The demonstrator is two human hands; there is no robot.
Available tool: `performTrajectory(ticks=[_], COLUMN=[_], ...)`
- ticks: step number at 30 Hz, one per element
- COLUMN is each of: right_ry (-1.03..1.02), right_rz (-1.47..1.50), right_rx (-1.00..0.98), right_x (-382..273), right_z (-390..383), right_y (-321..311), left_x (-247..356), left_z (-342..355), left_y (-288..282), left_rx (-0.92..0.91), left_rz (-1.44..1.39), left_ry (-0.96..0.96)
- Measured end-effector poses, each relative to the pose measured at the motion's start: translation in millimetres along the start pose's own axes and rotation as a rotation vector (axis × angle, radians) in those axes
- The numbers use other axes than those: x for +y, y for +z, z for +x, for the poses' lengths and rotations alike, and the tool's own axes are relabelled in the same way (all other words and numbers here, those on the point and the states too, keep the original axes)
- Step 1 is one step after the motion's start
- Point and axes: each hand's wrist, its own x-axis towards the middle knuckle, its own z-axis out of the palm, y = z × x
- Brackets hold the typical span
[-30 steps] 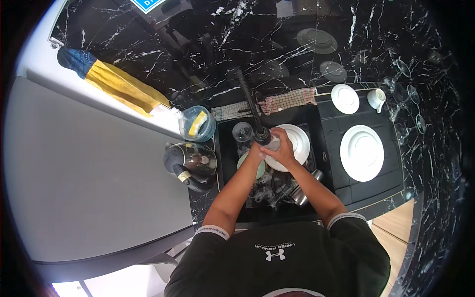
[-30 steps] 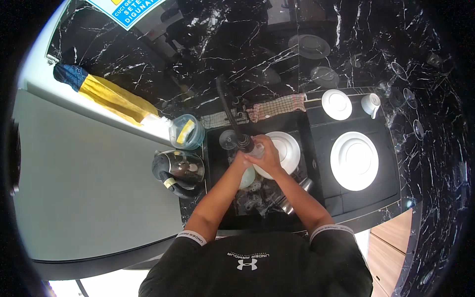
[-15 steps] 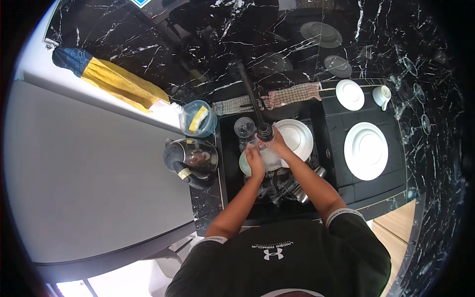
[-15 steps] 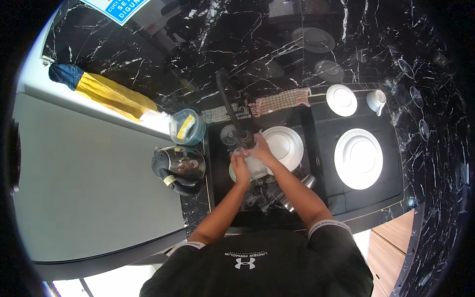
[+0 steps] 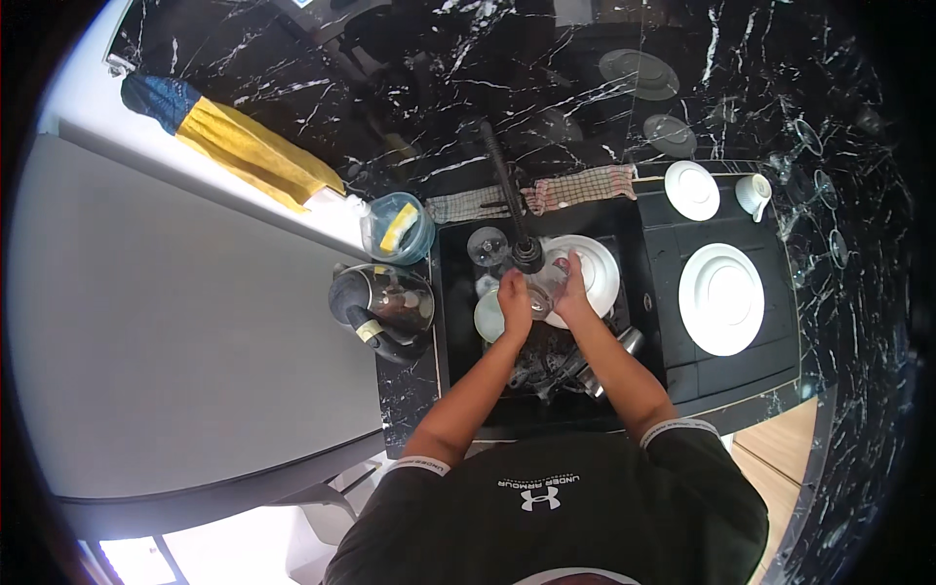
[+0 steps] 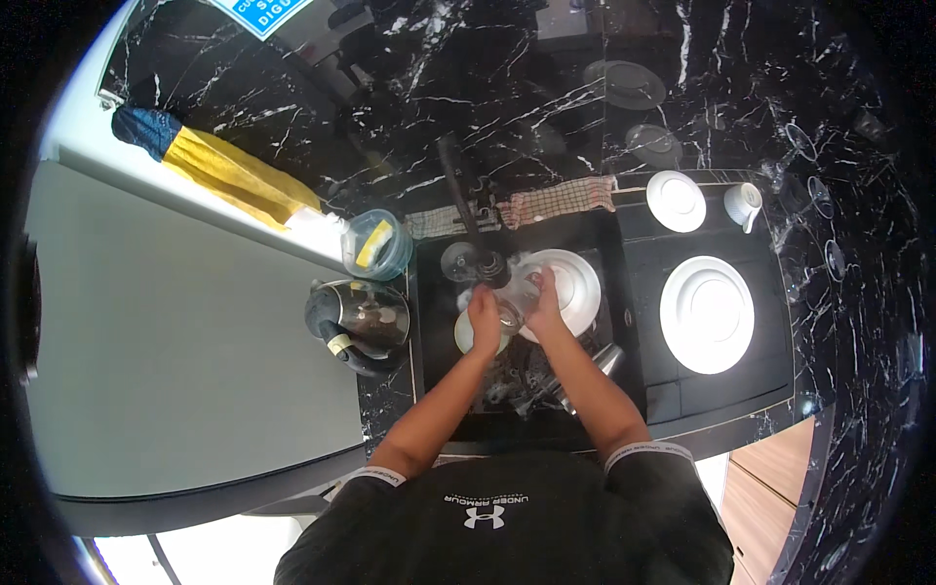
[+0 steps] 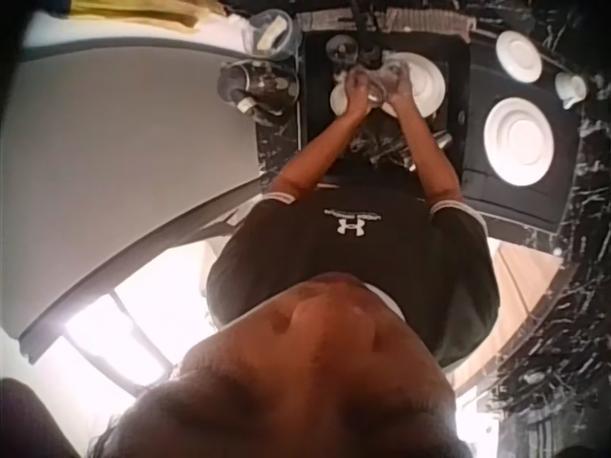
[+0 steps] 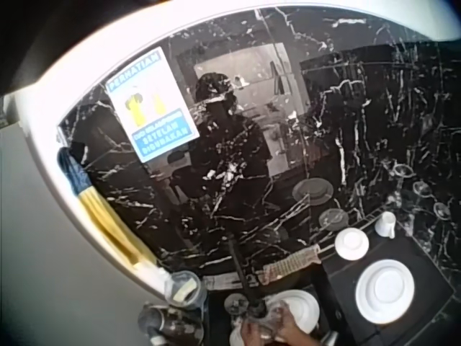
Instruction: Washing and rinsing various plates, bowls, and mugs in a sink.
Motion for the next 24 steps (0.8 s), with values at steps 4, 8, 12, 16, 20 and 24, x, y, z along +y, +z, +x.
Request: performTrajectory(ticks=[4, 8, 12, 16, 20, 24], right_ry=[-0.35, -0.47, -0.497, -0.793, -0.789, -1.063], right_rz=[0.067, 0.077, 0.029, -0.415, -0.692, -1.278], right_rx=[0.184, 0.275, 0.321, 0.31, -0.005, -0.034], right_x=[-4.8, -11.4, -29.1, -9.8, 11.1, 27.5], right_z=[2.7, 1.1, 12.5, 16.4, -6.1, -21.6], right_y=[1.8, 12.9, -6.2, 0.1, 17.4, 11.9], left_x=[-32.3, -39.4, 6.2, -0.5, -2.4, -16.7], left_z=[28.4, 32.1, -32.4, -81.4, -77.7, -49.1], left_y=[15.3, 33.8, 52.3, 34.9, -3.5, -23.2], left_rx=[0.012, 0.113, -0.03, -0.055, -0.021, -0.008], left_rz=[-0.054, 0.0, 0.174, 0.101, -0.451, -0.598], left_ry=[-0.014, 0.176, 0.082, -0.05, -0.499, -0.735])
